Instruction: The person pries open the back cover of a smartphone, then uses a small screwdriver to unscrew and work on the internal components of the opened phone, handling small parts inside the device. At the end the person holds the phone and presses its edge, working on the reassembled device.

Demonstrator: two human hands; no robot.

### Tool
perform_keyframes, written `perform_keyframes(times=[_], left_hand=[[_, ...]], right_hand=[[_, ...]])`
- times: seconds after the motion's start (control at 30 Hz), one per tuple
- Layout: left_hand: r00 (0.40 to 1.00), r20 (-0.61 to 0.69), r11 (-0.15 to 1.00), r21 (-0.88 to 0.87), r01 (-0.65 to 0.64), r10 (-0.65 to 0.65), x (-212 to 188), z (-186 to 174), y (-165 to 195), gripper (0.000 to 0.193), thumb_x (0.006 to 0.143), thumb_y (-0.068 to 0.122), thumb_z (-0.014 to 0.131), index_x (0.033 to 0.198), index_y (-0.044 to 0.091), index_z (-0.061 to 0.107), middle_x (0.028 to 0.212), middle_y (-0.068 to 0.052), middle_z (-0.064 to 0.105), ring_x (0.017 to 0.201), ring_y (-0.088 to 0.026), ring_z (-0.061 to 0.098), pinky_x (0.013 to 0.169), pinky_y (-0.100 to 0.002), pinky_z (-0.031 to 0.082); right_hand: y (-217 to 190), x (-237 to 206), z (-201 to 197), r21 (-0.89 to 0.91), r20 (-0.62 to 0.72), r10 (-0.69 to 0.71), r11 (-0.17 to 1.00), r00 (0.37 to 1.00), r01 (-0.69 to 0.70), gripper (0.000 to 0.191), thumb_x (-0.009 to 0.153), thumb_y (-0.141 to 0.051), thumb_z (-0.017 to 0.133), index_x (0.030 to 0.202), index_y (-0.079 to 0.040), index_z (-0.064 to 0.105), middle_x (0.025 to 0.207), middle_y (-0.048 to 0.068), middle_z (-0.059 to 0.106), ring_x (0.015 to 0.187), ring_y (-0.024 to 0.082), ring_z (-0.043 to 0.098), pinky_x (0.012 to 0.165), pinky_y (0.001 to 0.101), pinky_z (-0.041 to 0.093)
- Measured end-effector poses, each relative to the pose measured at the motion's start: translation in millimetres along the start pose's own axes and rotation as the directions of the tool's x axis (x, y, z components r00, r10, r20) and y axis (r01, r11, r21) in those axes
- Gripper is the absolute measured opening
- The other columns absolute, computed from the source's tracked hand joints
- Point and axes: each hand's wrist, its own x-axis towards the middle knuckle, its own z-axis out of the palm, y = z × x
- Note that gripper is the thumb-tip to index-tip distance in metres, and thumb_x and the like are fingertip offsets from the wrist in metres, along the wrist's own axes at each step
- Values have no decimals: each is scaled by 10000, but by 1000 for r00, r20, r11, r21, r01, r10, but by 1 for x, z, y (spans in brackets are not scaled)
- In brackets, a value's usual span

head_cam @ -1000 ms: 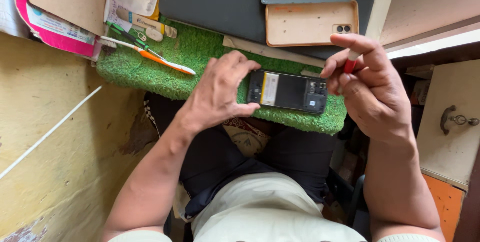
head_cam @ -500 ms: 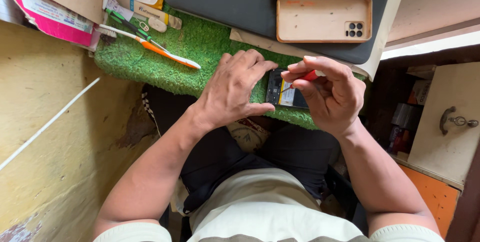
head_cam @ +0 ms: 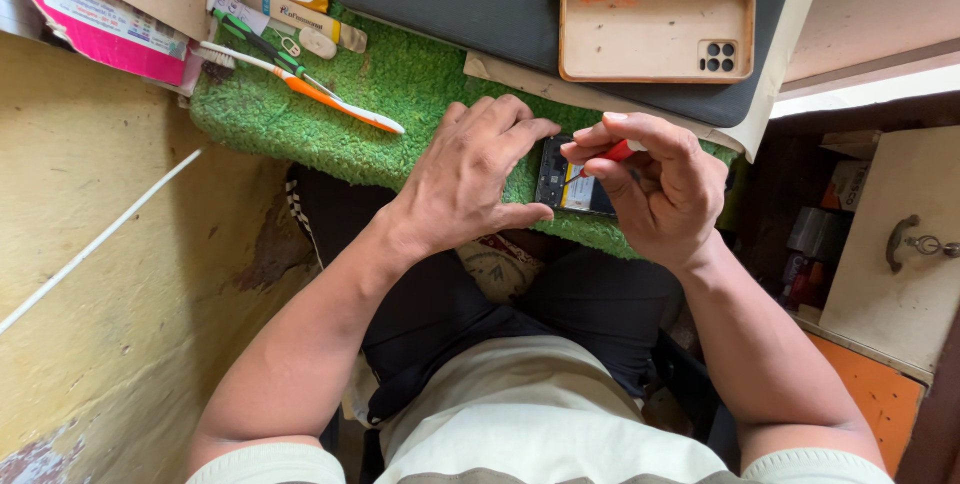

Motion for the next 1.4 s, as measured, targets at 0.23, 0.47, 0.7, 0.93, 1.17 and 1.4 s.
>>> perform_keyframes(times=[0.23, 0.47, 0.7, 0.93, 1.17, 1.4], left_hand=[[1000, 6, 1000, 5, 4, -4, 0, 0, 0, 808, 655, 452, 932, 1288, 45, 638, 1109, -84, 584, 1046, -268, 577, 872, -436, 417], [1000, 0, 1000, 5, 0, 0, 0, 0, 0, 799, 645, 445, 924, 1284, 58, 640, 1121, -74, 590, 1056, -265, 579, 879, -432, 417], [1000, -14, 1000, -5, -8, 8, 1, -2, 1, 790, 667, 443, 925, 1290, 53, 635, 1128, -81, 585, 1054, -266, 573, 878, -429, 412], [998, -31, 994, -98, -49, 46, 4, -6, 7, 421, 753, 248, 853, 1106, 106, 674, 1033, -61, 568, 1020, -238, 581, 853, -431, 389], [996, -34, 991, 107, -77, 81, 15, 12, 24, 206, 735, 149, 779, 845, 75, 622, 841, -87, 583, 818, -275, 588, 797, -447, 416], [998, -38, 971, 236, -36, 47, 19, 24, 30, 140, 731, 118, 739, 819, 93, 633, 783, -80, 613, 771, -271, 611, 748, -438, 435]], right_hand=[[-1, 1, 0, -15, 19, -8, 1000, 1000, 8, 325, 1073, 69, 620, 1371, 19, 500, 1210, 191, 695, 1096, 252, 749, 947, 332, 647], [-14, 13, -7, -14, 217, -116, 992, 969, 122, 282, 1082, 125, 515, 1323, -17, 485, 1300, 224, 660, 1209, 260, 703, 962, 315, 599], [-20, 11, -6, -338, 56, -91, 935, 994, 104, 385, 840, -58, 863, 1210, -75, 758, 1071, 156, 666, 915, 200, 688, 732, 282, 571], [-39, 27, -12, -220, 158, -101, 966, 982, 134, 325, 884, 105, 697, 1193, 20, 645, 1012, 153, 718, 871, 247, 731, 796, 312, 605], [-37, 27, -7, -315, 63, -107, 941, 992, 122, 357, 771, -3, 873, 1108, -35, 760, 943, 158, 692, 761, 215, 686, 676, 301, 568], [-42, 23, -18, -298, 134, -65, 949, 989, 103, 300, 841, 102, 740, 1119, -9, 711, 964, 121, 721, 841, 215, 735, 730, 309, 602]])
